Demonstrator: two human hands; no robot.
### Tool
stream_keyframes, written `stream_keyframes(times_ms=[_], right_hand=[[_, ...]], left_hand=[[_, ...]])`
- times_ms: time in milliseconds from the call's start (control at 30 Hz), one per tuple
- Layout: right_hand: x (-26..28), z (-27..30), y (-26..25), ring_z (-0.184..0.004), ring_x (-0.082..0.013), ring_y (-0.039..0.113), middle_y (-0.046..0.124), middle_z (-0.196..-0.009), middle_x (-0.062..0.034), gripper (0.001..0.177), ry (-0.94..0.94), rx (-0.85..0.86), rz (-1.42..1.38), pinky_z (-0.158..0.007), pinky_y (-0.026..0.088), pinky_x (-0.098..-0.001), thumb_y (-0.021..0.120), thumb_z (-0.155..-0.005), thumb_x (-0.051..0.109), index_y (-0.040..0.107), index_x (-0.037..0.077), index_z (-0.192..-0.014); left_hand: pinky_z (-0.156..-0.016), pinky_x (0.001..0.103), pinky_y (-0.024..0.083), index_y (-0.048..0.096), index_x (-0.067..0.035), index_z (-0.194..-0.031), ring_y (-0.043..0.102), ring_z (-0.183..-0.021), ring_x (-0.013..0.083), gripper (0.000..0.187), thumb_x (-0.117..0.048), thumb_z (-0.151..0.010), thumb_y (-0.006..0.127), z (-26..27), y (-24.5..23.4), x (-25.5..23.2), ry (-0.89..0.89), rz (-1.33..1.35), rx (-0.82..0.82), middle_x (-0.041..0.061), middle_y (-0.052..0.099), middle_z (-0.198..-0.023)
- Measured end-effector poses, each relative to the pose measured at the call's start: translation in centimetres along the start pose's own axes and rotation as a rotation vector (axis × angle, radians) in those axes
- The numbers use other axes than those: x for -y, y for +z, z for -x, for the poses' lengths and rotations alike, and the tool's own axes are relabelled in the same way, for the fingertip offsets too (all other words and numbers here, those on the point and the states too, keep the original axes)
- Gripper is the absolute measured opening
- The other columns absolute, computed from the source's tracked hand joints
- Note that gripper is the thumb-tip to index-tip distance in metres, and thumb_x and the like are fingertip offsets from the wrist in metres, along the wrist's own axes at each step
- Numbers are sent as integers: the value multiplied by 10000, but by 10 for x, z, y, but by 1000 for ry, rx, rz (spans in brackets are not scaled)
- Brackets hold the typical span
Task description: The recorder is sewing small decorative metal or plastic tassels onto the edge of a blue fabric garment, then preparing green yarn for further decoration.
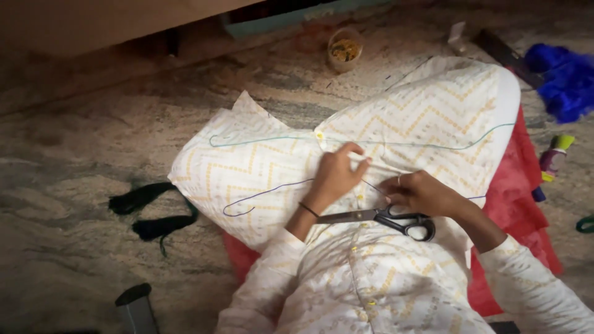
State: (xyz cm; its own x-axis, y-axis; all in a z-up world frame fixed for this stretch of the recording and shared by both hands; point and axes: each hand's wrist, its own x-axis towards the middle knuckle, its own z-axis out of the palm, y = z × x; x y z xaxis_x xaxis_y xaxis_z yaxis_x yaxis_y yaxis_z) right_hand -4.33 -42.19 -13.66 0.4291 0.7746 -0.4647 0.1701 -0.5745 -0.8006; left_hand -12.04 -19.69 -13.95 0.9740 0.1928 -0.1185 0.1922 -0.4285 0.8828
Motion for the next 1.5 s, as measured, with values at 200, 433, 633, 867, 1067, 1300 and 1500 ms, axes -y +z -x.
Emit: stream_keyframes(times_ms=[200, 433, 633, 867, 1067, 1300, 1500], right_hand=[[-34, 8, -22, -805, -185, 703, 787, -878, -89, 303, 245, 97, -455, -763, 578, -322, 646, -979, 222, 774, 24, -1170], [-75, 44, -105, -834, -131, 697, 788, -934, -47, 275, 156, -83, -206, -780, 561, -287, 664, -939, 197, 772, 23, -1122], [-80, 45, -131, -867, -141, 638, 733, -990, -81, 221, 286, -697, -379, -787, 510, -302, 671, -1038, 145, 747, -1, -1186], [-14, 26, -142, -751, -189, 672, 725, -917, -124, 189, 328, -820, 185, -708, 535, -321, 719, -1006, 114, 763, 49, -1178], [-46, 29, -136, -778, -232, 721, 751, -903, -106, 244, 342, -717, 164, -717, 558, -327, 652, -946, 72, 717, 104, -1179], [-19, 23, -151, -881, -284, 712, 749, -1025, -78, 352, -26, -588, 636, -757, 573, -386, 674, -728, -62, 779, 113, -1015], [-22, 23, -159, -917, -292, 709, 737, -1029, -90, 214, -61, -706, 706, -789, 574, -393, 716, -824, 1, 762, 89, -1014]], left_hand=[[-495, 449, 419, 724, -85, -904, 583, -454, 345, 141, -209, -872, 784, -46, -68, 8, -167, -83, -127, 149, 574, -503], [-653, 416, 528, 722, -89, -902, 690, -708, 325, 66, -110, -842, 735, -91, -92, 38, 109, -244, -489, 138, 715, -775], [-766, 425, 558, 744, -111, -962, 713, -840, 338, 89, -154, -889, 716, -123, -68, 41, -172, -423, -279, 163, 733, -870], [-1049, 591, 371, 766, -111, -1035, 485, -1257, 429, 208, -204, -854, 723, -221, -24, 61, 73, -695, -307, 184, 623, -1326], [-972, 558, 428, 778, -182, -1046, 596, -1152, 348, 197, -248, -893, 674, -270, 15, 112, -43, -604, -30, 132, 705, -1174], [-918, 577, 423, 774, -116, -1020, 545, -1226, 365, 239, -271, -847, 717, -278, 21, 115, 5, -1019, -316, 156, 695, -1162], [-935, 540, 437, 793, -146, -894, 568, -1144, 392, 187, -209, -719, 765, -249, -11, 69, 216, -667, -353, 153, 720, -1102]])
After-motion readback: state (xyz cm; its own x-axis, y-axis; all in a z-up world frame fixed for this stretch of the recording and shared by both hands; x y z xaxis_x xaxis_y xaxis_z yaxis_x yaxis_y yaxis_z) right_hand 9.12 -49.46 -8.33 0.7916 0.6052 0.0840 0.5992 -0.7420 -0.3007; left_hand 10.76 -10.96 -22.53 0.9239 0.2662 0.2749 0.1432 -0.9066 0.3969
